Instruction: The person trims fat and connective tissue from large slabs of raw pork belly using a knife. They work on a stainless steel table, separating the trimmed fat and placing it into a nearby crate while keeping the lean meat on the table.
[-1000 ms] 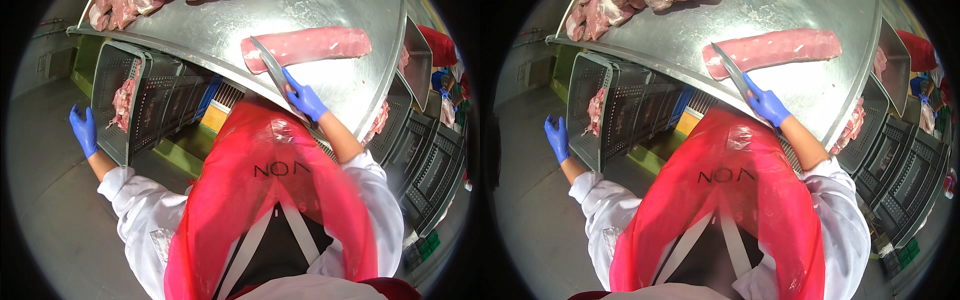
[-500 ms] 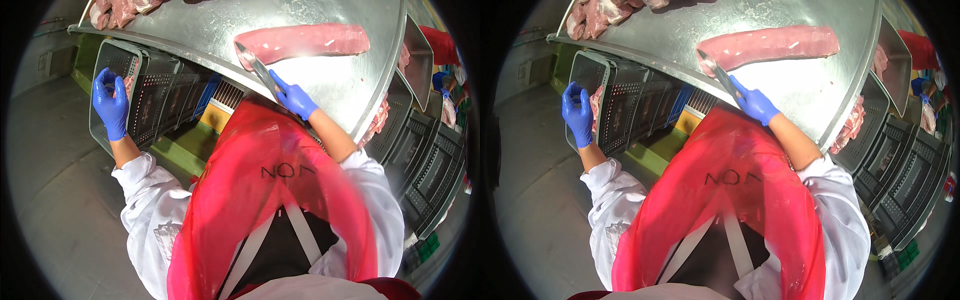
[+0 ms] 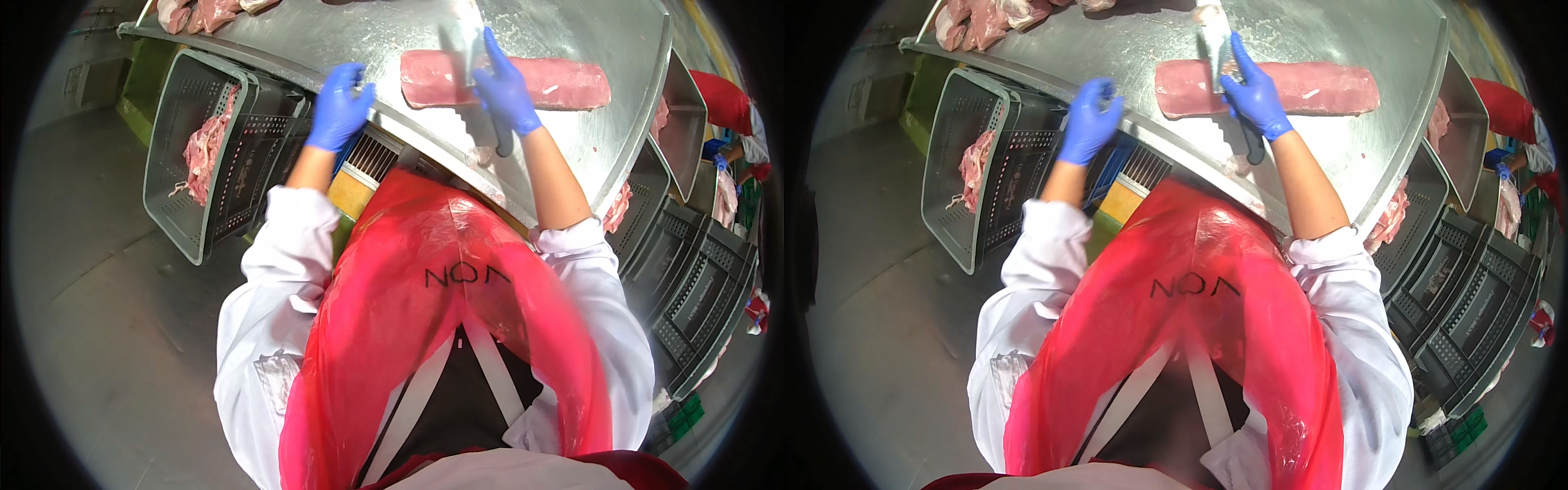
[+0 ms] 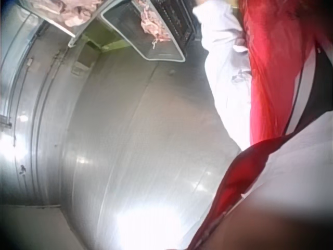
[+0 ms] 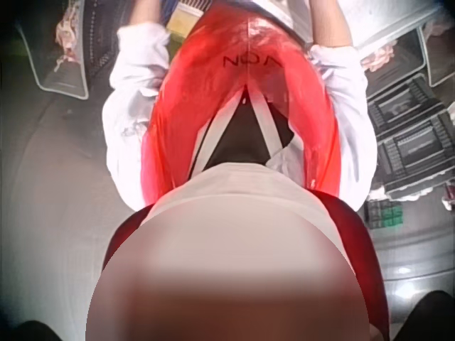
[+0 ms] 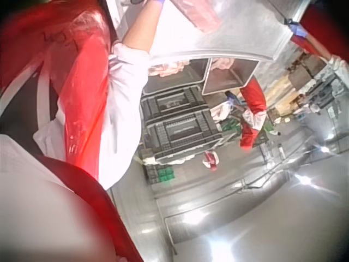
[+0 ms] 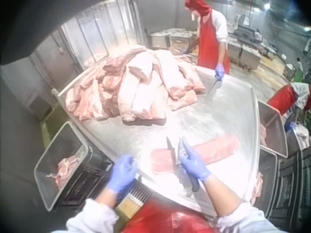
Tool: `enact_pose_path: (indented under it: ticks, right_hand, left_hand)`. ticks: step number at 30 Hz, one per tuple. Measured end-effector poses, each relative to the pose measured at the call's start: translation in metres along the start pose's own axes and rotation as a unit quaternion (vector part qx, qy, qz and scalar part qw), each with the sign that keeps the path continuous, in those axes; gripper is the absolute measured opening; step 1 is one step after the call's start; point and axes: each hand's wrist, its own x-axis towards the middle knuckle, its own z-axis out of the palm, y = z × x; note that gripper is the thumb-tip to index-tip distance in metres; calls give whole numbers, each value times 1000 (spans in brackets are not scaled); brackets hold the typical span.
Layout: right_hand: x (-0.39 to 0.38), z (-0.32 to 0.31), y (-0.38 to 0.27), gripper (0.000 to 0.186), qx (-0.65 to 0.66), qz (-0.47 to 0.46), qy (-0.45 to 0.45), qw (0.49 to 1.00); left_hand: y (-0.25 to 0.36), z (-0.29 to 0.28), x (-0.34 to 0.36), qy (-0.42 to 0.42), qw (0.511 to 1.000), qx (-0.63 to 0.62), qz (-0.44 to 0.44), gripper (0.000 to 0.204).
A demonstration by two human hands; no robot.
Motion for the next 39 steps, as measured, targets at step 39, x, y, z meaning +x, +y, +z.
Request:
enact_pose_path:
  ticks: [39]
  right_hand:
    - [-143, -96, 35, 20, -272, 54, 243, 930]
  left_hand:
    - [-6, 142, 136, -423, 905, 31, 32, 108]
